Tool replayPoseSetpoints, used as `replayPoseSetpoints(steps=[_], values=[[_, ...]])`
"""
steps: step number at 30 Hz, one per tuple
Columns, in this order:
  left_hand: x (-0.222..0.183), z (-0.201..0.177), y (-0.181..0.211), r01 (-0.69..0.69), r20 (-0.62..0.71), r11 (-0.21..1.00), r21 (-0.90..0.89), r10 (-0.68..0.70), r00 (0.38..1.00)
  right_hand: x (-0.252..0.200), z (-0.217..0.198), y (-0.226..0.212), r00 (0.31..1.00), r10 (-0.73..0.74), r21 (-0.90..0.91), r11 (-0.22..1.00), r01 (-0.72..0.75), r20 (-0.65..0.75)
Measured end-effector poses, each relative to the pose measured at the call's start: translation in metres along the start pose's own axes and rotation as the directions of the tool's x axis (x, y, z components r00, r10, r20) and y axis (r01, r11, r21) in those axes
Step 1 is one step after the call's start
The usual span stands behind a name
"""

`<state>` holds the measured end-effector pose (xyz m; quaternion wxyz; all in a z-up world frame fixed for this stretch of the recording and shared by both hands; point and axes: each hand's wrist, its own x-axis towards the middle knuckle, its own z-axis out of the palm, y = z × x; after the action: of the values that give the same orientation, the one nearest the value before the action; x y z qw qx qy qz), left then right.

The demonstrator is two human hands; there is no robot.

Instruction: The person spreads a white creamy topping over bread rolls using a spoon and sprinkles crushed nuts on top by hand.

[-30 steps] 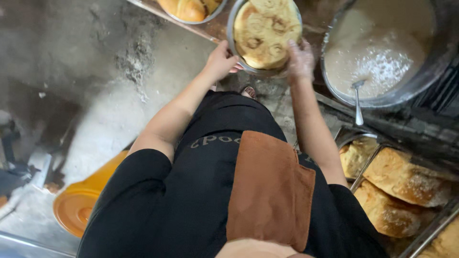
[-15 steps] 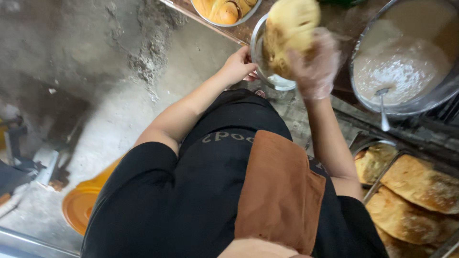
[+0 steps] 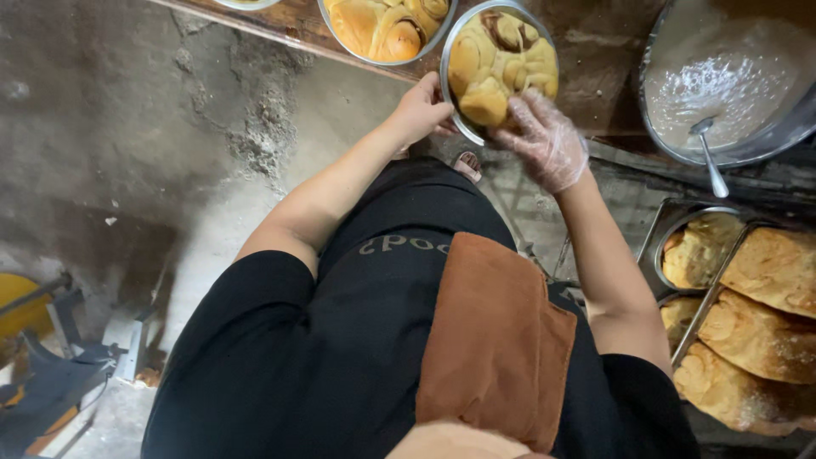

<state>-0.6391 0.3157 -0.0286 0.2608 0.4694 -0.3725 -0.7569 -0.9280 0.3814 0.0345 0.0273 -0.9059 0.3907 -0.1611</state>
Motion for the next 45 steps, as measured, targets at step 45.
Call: replayPoseSetpoints(steps=[45], values=[[0.017,0.103,-0.107,0.001,-0.247,0.938,-0.345,-0.092,0.965,-0.202,-0.101,0.215,0.588,0.717,-0.584,0.675,-0.451,0.375]])
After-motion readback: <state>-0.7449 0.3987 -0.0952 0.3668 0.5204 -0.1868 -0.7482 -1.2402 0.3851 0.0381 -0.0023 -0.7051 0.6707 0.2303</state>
